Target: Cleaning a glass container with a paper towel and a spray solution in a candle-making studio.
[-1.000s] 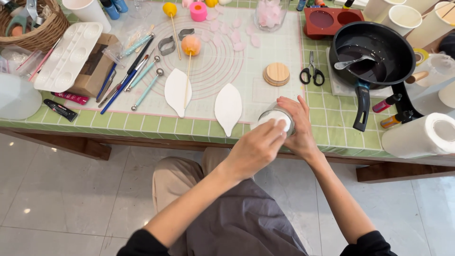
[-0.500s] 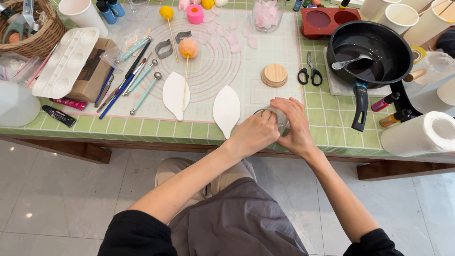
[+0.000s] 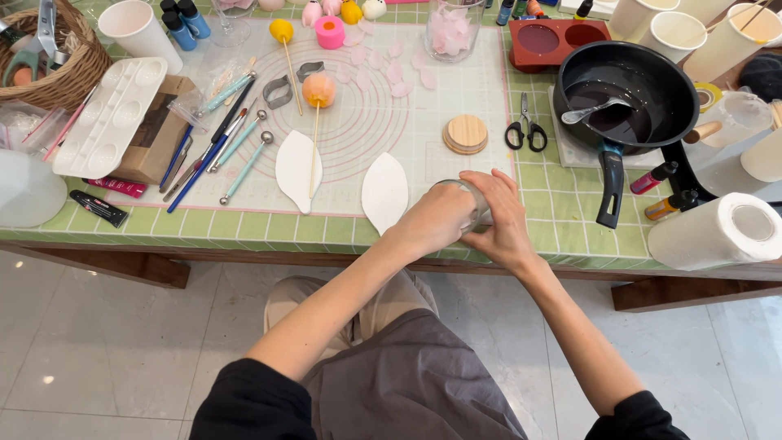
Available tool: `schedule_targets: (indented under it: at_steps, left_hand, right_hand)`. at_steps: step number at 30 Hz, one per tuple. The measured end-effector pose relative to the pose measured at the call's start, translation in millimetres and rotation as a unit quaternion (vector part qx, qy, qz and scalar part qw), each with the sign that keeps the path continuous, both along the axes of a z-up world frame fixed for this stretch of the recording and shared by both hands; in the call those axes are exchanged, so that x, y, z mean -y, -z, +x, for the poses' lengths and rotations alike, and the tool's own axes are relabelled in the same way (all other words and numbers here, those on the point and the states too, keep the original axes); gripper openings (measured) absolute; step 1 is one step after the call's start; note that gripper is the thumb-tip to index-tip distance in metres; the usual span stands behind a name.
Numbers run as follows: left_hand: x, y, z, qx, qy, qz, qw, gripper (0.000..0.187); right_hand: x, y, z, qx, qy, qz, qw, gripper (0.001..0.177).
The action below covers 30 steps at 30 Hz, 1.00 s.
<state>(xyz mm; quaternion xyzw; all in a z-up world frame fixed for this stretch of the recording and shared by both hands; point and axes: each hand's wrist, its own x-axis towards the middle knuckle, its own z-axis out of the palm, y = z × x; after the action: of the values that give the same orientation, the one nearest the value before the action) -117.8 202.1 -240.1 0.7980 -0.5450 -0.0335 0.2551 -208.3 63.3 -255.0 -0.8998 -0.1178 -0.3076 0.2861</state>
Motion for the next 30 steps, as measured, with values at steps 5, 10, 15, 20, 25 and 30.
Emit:
schedule_targets:
  at_steps: [5, 10, 15, 20, 25, 30]
  left_hand:
    - [-11.7, 13.4, 0.6, -0.139, -0.071, -0.04, 0.987, 0.01]
    - [-23.5, 32.9, -7.9, -0.286, -0.143, -0.108, 0.941, 0.008]
    - [-22.9, 62.4, -5.2, -0.572, -0.139, -0.296, 0.752, 0.023]
    - [-40.0, 64.2, 4.0, -0.632, -0.099, -0.345, 0.687, 0.03]
    - [-68.9, 45.6, 9.2, -0.669, -0.07, -0.344, 0.655, 0.033]
    - [-69.4, 24.9, -4.3, -0.501, -0.154, -0.352, 0.775, 0.034]
  right_hand:
    - [-11.4, -4.6, 0.5, 0.013, 0.003, -0.027, 1.0, 0.076]
    - [-19.9, -8.7, -0.8, 0.038, 0.013, -0.09, 0.995, 0.075]
    - [-23.5, -11.9, -1.2, 0.045, 0.018, -0.119, 0.992, 0.074]
    - [-24.7, -17.9, -1.3, 0.026, 0.022, -0.119, 0.992, 0.075]
    - [-17.8, -14.9, -3.7, -0.001, 0.036, -0.092, 0.995, 0.08]
    - [-11.6, -5.6, -1.9, 0.028, 0.041, -0.066, 0.997, 0.085]
